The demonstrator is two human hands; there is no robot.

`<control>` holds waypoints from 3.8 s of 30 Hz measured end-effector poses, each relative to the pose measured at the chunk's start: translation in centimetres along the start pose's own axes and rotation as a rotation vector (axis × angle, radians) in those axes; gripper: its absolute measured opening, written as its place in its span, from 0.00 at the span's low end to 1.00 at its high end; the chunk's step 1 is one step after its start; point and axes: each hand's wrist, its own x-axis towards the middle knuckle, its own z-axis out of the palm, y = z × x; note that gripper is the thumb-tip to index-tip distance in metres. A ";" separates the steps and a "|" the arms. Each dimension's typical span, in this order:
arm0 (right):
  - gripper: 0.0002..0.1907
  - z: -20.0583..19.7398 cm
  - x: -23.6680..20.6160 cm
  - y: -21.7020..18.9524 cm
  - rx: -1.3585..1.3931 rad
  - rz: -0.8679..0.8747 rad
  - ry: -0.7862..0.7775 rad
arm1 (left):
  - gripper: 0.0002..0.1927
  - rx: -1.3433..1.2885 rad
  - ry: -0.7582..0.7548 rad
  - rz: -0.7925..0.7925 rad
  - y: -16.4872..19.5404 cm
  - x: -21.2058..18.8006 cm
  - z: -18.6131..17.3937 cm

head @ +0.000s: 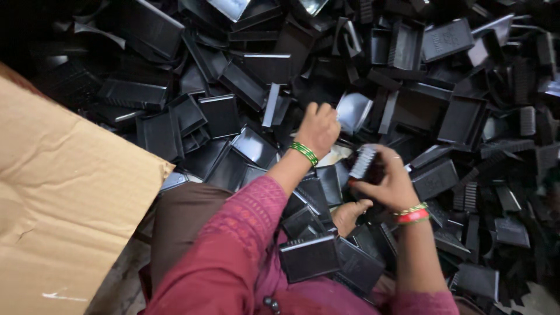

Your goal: The person sits on the floor in front of a large pile of black plastic boxes and lids. They pick up boxes one at a time, fit matching pieces together, and place the assembled boxes into an open cardboard carton beside them, repeating the cycle throughout the clip.

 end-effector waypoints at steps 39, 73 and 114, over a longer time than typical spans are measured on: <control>0.22 6.7 1.6 -7.4 1.005 0.231 0.077 | 0.40 -1.290 0.091 -0.921 1.2 -1.7 -7.5; 0.27 2.3 5.5 -4.1 -0.179 0.255 0.197 | 0.22 -0.666 -0.037 -0.793 -4.6 -3.3 -3.8; 0.43 5.9 2.8 -8.8 0.540 -0.103 0.240 | 0.42 -1.970 -0.107 -0.846 2.1 -1.2 -3.8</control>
